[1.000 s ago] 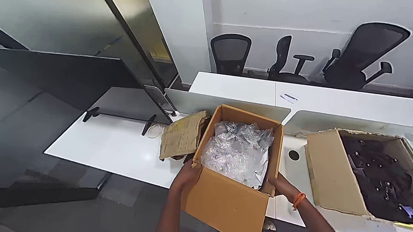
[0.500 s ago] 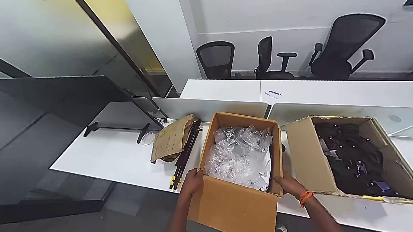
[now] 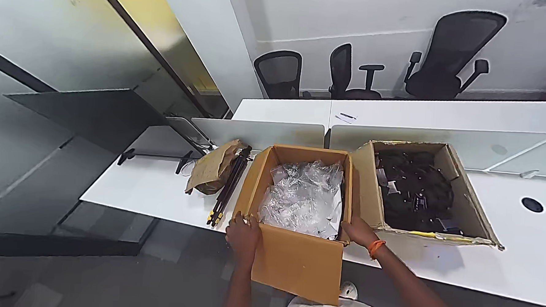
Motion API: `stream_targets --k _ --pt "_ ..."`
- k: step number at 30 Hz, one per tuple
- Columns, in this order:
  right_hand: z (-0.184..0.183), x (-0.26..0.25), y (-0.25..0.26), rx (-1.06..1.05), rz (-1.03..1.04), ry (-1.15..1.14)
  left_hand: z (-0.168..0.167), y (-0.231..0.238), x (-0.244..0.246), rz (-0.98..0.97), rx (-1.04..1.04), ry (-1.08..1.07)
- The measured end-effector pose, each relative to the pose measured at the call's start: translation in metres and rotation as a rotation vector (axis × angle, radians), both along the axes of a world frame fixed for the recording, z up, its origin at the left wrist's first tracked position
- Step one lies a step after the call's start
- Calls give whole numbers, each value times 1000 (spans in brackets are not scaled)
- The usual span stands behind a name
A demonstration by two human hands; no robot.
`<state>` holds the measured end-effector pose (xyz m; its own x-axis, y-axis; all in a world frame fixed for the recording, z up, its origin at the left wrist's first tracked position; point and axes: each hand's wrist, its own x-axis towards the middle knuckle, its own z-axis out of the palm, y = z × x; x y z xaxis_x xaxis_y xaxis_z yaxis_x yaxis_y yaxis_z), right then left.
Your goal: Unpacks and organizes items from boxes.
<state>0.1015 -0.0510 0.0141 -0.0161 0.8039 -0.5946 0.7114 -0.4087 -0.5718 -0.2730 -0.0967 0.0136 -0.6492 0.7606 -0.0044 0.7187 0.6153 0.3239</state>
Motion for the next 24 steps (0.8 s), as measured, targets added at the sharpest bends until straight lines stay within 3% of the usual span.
stream_targets --k 2,4,7,9,11,14,16,17,20,22,24 --pt "0 1 3 -3 30 -12 8 6 10 -112 128 97" --pt "-2 4 5 18 59 -11 20 26 32 -366 220 66" --pt "1 3 6 3 66 -3 45 93 79 -803 6 -91" --pt "3 2 7 -12 49 -4 44 155 104 -1004 -166 -98" --pt "4 3 7 -5 21 -7 21 216 112 -1020 -256 -133" --pt "4 0 6 -14 -25 -15 -48 266 103 -879 -314 -220" --pt "4 -2 6 -30 -55 -22 -87 250 109 -884 -472 -225" --pt "4 -3 6 -39 -67 -30 -87 231 119 -910 -618 -159" --pt "7 -8 9 -50 -95 -34 -25 178 143 -1160 -1129 -10" --pt "7 -12 14 -73 -79 -53 -42 152 134 -1399 -1329 10" --pt "13 -19 22 -106 -36 -134 -65 143 121 -1531 -1399 20"
